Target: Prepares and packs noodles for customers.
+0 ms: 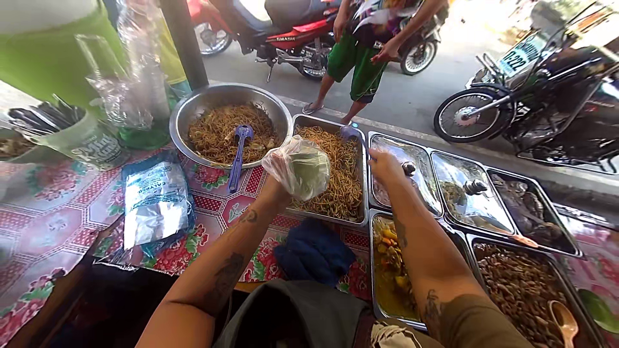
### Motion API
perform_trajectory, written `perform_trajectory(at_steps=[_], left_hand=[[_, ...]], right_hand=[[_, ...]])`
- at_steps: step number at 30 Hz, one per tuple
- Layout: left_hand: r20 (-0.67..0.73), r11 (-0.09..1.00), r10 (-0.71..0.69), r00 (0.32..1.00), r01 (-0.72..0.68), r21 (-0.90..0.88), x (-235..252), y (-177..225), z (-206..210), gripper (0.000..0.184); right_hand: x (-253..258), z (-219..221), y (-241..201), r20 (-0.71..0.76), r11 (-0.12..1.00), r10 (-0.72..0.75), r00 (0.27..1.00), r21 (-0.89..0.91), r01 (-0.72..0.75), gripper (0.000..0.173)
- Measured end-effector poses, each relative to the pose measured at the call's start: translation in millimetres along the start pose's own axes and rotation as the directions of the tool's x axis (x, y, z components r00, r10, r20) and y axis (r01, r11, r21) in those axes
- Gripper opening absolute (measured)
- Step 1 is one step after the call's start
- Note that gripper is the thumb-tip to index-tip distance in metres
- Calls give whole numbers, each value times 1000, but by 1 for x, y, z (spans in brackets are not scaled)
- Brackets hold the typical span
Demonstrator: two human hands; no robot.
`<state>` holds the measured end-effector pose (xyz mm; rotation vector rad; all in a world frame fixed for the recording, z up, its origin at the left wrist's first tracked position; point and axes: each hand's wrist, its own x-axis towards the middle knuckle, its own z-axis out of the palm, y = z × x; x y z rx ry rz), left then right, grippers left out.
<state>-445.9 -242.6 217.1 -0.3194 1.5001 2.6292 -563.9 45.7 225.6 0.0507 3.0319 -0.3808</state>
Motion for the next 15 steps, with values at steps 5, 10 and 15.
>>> perform_trajectory(at_steps=[5, 10, 15], left_hand=[[64, 996, 57, 996, -61, 60, 22, -3, 4, 23], [27, 994, 68, 997, -70, 79, 45, -12, 7, 24], [-24, 996, 57, 998, -55, 74, 52, -6, 12, 26]], right_hand=[[-45, -24, -21, 202, 997, -43, 979, -51, 54, 45], [-31, -14, 7, 30, 997, -8, 1000, -71, 10, 43], [-72, 7, -14, 209, 982, 92, 973, 144, -124, 46]])
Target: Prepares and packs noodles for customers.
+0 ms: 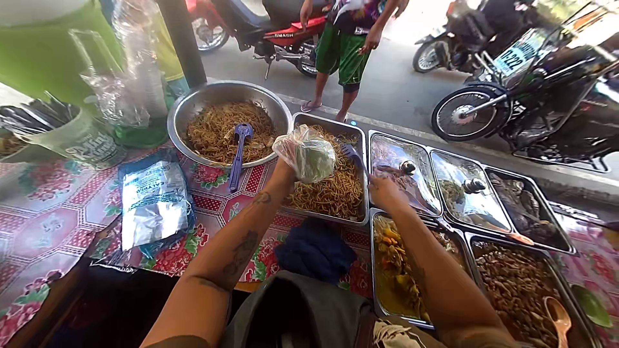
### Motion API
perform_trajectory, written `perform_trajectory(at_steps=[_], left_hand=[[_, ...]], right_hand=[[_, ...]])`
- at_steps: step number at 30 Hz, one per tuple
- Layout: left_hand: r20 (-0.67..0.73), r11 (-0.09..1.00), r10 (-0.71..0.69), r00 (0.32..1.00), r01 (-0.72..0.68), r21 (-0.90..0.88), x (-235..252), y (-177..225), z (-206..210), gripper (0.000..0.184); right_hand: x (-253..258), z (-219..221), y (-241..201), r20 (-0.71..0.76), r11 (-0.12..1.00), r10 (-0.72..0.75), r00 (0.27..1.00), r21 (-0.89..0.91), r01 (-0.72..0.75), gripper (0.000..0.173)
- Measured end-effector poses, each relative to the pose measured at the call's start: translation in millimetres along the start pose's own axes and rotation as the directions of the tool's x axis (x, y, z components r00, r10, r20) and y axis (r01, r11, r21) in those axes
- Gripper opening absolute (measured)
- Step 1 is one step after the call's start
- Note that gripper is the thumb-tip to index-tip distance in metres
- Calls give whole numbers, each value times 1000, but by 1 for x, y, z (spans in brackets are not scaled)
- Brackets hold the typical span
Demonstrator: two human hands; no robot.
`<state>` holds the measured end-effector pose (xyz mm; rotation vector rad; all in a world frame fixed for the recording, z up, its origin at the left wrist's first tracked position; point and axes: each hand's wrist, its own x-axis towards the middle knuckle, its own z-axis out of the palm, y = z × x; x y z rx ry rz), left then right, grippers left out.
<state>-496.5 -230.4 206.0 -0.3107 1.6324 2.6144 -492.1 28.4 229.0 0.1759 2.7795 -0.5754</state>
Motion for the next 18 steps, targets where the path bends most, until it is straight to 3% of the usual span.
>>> perform_trajectory(at_steps=[3, 5, 7, 10, 18], left_hand=[[-48, 998, -19, 999, 22, 58, -3, 7, 7, 29], [-15, 999, 2, 1000, -1, 48, 2, 2, 2, 33], [21, 998, 31, 999, -32, 55, 6, -2, -3, 33], [-4, 996, 23, 1000, -23, 81, 10, -2, -3, 37], [-22, 994, 51, 998, -49, 99, 20, 1, 1, 48]], right_hand=[[-29, 22, -22, 91, 921, 68, 994, 377, -97, 44], [-34, 24, -27, 189, 718, 73, 979, 672, -183, 42], [-34, 19, -21, 249, 514, 33, 968, 826, -230, 38], [-40, 9, -11, 289, 363, -17, 957, 894, -263, 34], [-56, -18, -17, 238, 262, -73, 969, 942, -211, 28]])
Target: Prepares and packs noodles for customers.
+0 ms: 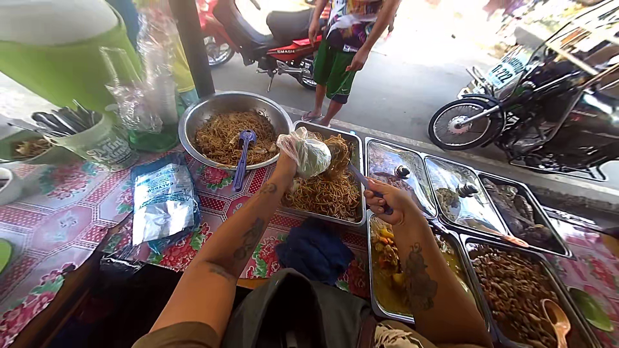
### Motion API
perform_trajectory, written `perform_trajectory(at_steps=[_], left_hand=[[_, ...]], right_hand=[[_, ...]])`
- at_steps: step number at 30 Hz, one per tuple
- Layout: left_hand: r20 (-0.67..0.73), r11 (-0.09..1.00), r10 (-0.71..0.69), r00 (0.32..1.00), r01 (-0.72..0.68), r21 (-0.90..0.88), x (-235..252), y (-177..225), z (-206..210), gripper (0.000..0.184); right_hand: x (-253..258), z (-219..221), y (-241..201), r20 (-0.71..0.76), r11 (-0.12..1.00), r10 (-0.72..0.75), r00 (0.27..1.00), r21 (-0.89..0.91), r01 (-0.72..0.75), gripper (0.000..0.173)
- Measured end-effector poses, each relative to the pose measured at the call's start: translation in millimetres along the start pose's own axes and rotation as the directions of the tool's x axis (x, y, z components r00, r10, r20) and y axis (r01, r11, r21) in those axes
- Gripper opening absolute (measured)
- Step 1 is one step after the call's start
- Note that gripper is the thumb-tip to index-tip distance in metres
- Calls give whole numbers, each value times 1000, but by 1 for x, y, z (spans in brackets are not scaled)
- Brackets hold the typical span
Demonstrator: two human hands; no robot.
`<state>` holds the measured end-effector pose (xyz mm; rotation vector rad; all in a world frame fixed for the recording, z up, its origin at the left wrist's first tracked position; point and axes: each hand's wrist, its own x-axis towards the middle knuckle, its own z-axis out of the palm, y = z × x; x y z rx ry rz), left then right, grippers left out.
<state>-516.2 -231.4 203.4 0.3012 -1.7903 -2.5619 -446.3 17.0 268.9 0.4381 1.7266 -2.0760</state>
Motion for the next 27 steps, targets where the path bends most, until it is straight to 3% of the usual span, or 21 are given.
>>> perform_trajectory(at_steps=[5, 12, 15, 17, 19, 21, 23, 27], left_hand=[[56, 996, 72, 996, -74, 39, 15, -5, 4, 50], [93, 993, 58, 994, -67, 94, 33, -3, 28, 47], [123, 994, 62, 991, -72, 77, 38, 1, 38, 47], [126, 994, 71, 989, -81, 72, 39, 8, 44, 45], [124, 990, 108, 986, -118, 81, 43, 9, 48, 41], [100, 990, 94, 991, -104, 100, 43, 8, 50, 40], [98, 994, 34, 995, -44, 102, 45, 5, 49, 43], [90, 995, -26, 996, 17, 102, 52, -2, 37, 49]], right_hand=[[-14, 2, -23, 7, 994, -105, 994, -16, 105, 27], [-39, 16, -45, 26, 976, -215, 976, -28, 216, 35], [-42, 26, -36, 40, 944, -246, 968, -218, 249, 38], [-41, 34, -24, 15, 813, -332, 943, -503, 294, 42], [-38, 38, -13, 38, 489, -426, 904, -831, 266, 44], [-43, 42, -12, 56, 221, -455, 889, -960, 174, 45], [-46, 42, -19, 57, 142, -502, 863, -979, 148, 45], [-20, 24, -51, 18, 204, -566, 824, -965, 162, 44]])
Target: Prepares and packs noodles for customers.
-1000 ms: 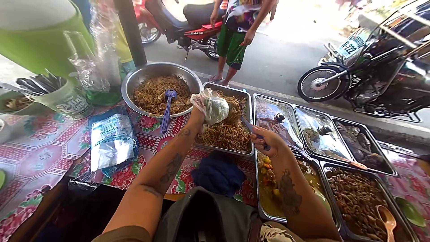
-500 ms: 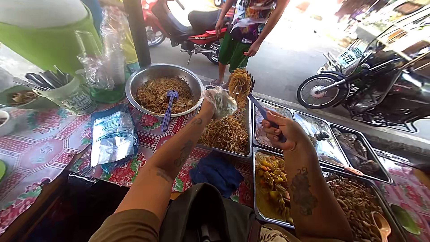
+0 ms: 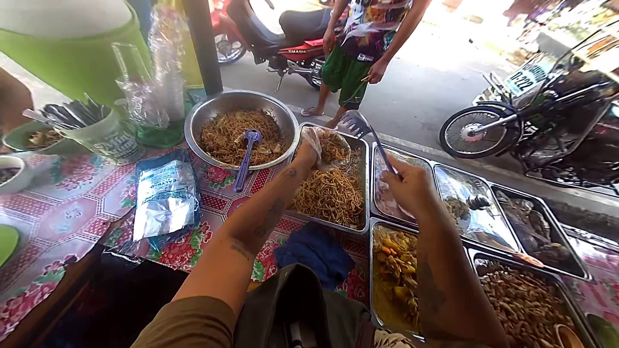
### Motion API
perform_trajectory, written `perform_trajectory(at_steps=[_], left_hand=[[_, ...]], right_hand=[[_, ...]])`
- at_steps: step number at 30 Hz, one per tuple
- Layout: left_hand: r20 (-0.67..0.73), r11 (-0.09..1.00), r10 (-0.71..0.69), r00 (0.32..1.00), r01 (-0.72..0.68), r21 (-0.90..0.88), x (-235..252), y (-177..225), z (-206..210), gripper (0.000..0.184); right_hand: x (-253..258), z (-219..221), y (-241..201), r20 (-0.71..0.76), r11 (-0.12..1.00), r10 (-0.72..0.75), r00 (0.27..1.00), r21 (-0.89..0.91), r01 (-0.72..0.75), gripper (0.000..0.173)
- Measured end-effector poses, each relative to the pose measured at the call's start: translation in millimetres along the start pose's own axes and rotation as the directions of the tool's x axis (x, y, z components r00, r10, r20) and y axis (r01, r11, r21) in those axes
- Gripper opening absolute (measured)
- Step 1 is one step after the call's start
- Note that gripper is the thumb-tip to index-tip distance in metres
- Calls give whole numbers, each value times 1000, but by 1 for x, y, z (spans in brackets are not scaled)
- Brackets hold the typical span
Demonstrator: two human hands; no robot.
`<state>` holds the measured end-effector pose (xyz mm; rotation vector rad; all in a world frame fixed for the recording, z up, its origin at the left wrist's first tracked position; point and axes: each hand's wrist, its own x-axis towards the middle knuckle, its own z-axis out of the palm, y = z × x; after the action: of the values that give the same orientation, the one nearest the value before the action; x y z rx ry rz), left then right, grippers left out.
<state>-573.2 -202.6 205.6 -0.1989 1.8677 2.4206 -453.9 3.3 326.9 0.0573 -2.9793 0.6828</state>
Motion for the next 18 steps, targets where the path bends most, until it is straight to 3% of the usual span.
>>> perform_trajectory(at_steps=[3, 6, 9, 12, 14, 18], left_hand=[[7, 1000, 9, 1000, -9, 11, -3, 8, -5, 48], [23, 1000, 12, 1000, -12, -16, 5, 10, -8, 48], [-5, 999, -23, 1000, 22, -29, 7, 15, -9, 47], [20, 998, 47, 999, -46, -31, 7, 20, -16, 51], [21, 998, 57, 998, -56, -40, 3, 24, -17, 48], [47, 993, -1, 999, 7, -117, 2, 19, -6, 48]], right_hand=[[58, 18, 19, 120, 997, 56, 991, -54, -49, 44], [107, 71, 45, 193, 991, 63, 979, -125, -39, 47], [92, 83, 47, 285, 980, 106, 953, -194, -51, 47], [64, 36, 36, 376, 942, 149, 915, -334, -17, 46], [67, 25, 46, 338, 944, 121, 933, -330, -3, 43], [91, 57, 87, 262, 970, 87, 961, -243, -22, 44]])
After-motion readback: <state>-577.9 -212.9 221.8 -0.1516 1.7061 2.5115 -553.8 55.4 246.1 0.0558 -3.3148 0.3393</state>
